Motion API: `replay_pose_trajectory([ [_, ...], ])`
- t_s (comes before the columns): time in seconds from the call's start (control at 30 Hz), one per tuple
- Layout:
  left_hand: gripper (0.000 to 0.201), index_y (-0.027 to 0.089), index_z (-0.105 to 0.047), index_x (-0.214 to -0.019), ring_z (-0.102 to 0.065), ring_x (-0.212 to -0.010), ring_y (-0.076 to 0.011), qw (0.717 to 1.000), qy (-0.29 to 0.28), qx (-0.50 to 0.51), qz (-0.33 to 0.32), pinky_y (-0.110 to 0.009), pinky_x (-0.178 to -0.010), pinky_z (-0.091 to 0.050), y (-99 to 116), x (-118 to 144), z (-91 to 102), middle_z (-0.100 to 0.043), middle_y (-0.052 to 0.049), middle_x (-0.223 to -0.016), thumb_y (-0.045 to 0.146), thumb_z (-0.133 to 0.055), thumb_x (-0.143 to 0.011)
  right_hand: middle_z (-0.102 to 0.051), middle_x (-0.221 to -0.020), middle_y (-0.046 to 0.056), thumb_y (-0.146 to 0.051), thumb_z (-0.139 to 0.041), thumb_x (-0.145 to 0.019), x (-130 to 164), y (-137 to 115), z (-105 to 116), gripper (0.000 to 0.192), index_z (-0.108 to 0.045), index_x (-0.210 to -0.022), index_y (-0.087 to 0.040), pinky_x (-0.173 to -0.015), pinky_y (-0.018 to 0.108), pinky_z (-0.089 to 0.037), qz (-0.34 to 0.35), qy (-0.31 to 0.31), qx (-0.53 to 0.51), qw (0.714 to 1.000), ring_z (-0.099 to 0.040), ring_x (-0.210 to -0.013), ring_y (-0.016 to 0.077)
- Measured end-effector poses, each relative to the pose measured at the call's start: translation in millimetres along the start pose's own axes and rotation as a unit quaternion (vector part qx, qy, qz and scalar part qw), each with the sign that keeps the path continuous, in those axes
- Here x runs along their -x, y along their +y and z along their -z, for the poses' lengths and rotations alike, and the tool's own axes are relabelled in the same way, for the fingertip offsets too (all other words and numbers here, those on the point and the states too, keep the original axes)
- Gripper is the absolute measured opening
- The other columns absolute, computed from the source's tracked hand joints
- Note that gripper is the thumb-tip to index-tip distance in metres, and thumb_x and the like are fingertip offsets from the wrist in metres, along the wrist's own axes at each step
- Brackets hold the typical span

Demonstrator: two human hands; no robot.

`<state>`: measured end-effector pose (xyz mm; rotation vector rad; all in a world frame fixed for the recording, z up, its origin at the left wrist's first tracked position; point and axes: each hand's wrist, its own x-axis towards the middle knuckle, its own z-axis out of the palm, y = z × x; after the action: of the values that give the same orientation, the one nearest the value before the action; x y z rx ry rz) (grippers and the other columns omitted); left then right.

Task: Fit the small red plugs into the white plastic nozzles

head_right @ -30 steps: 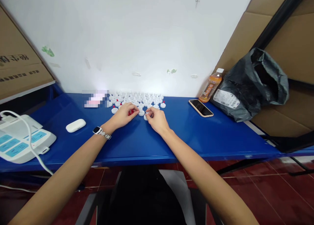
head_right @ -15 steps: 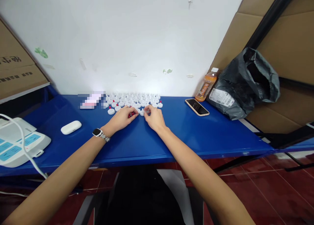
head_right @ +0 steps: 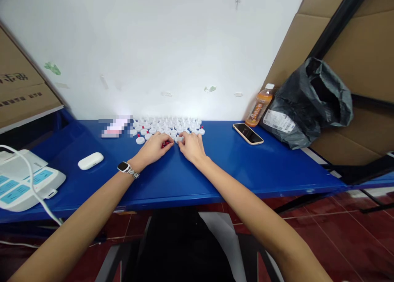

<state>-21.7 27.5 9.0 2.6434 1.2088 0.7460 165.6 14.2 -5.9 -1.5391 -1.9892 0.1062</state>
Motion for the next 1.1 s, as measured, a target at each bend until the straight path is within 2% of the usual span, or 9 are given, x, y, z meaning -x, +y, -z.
replay_pose_trajectory([
  [0.3, 0.018, 0.020, -0.069, -0.093, -0.056, -0.088, -0.0259, 0.999, -0.003, -0.026, 0.023, -0.039, -0.079, -0.044, -5.3, -0.7, 0.0, -0.070, -0.006, -0.088, 0.026, -0.052, -0.095, -0.074, -0.089, 0.009, -0.026, -0.054, -0.094, -31.1, 3.8, -4.3, 0.019, -0.070, -0.087, -0.020, -0.091, 0.044, -0.029, -0.004, 0.020, 0.107, 0.994, -0.055, -0.096, 0.0282],
  [0.43, 0.018, 0.021, -0.070, -0.093, -0.056, -0.088, -0.0267, 0.999, 0.001, -0.023, 0.025, -0.040, -0.079, -0.044, -5.0, -1.7, -0.5, -0.069, -0.006, -0.083, 0.026, -0.053, -0.094, -0.073, -0.090, 0.010, -0.028, -0.056, -0.092, -33.4, 3.4, -5.6, 0.018, -0.068, -0.081, -0.019, -0.090, 0.044, -0.030, 0.001, 0.050, 0.105, 0.993, -0.054, -0.094, 0.0277],
  [0.57, 0.019, 0.021, -0.068, -0.094, -0.054, -0.090, -0.0259, 1.000, 0.018, -0.015, -0.002, -0.041, -0.082, -0.044, -1.6, -1.5, 0.9, -0.070, -0.006, -0.092, 0.028, -0.051, -0.096, -0.070, -0.081, 0.006, -0.031, -0.058, -0.089, -23.3, 7.6, 7.7, 0.015, -0.065, -0.082, -0.020, -0.085, 0.040, -0.034, -0.006, 0.087, 0.051, 0.995, -0.056, -0.087, 0.0247],
  [0.7, 0.021, 0.020, -0.067, -0.093, -0.054, -0.094, -0.0251, 0.999, 0.023, 0.000, -0.042, -0.040, -0.085, -0.044, 9.9, -8.1, 1.6, -0.069, -0.007, -0.099, 0.031, -0.050, -0.098, -0.066, -0.074, 0.002, -0.031, -0.058, -0.086, -9.2, 37.1, 29.2, 0.012, -0.061, -0.080, -0.021, -0.075, 0.033, -0.039, -0.055, 0.106, -0.027, 0.992, -0.058, -0.076, 0.0203],
  [0.83, 0.020, 0.019, -0.067, -0.091, -0.055, -0.093, -0.0256, 0.996, -0.001, -0.015, -0.088, -0.040, -0.083, -0.044, 28.2, -29.1, -3.9, -0.069, -0.007, -0.094, 0.028, -0.051, -0.097, -0.069, -0.083, 0.002, -0.030, -0.060, -0.084, -8.0, 78.8, 39.5, 0.017, -0.065, -0.097, -0.021, -0.072, 0.031, -0.044, -0.110, 0.114, -0.061, 0.986, -0.061, -0.074, 0.0187],
  [0.97, 0.019, 0.019, -0.068, -0.089, -0.056, -0.092, -0.0257, 0.995, -0.009, -0.012, -0.098, -0.040, -0.083, -0.044, 42.1, -50.7, -16.2, -0.069, -0.007, -0.092, 0.026, -0.051, -0.096, -0.073, -0.092, 0.005, -0.030, -0.063, -0.085, -23.7, 101.4, 33.1, 0.024, -0.069, -0.105, -0.020, -0.082, 0.033, -0.048, -0.151, 0.093, -0.057, 0.983, -0.065, -0.084, 0.0202],
  [1.1, 0.019, 0.020, -0.066, -0.090, -0.057, -0.093, -0.0253, 0.997, 0.015, 0.013, -0.080, -0.041, -0.086, -0.045, 43.8, -54.8, -26.8, -0.069, -0.007, -0.094, 0.026, -0.050, -0.097, -0.074, -0.093, 0.005, -0.033, -0.064, -0.085, -39.3, 106.1, 20.2, 0.018, -0.073, -0.097, -0.021, -0.089, 0.035, -0.048, -0.148, 0.056, -0.071, 0.985, -0.067, -0.090, 0.0208],
])
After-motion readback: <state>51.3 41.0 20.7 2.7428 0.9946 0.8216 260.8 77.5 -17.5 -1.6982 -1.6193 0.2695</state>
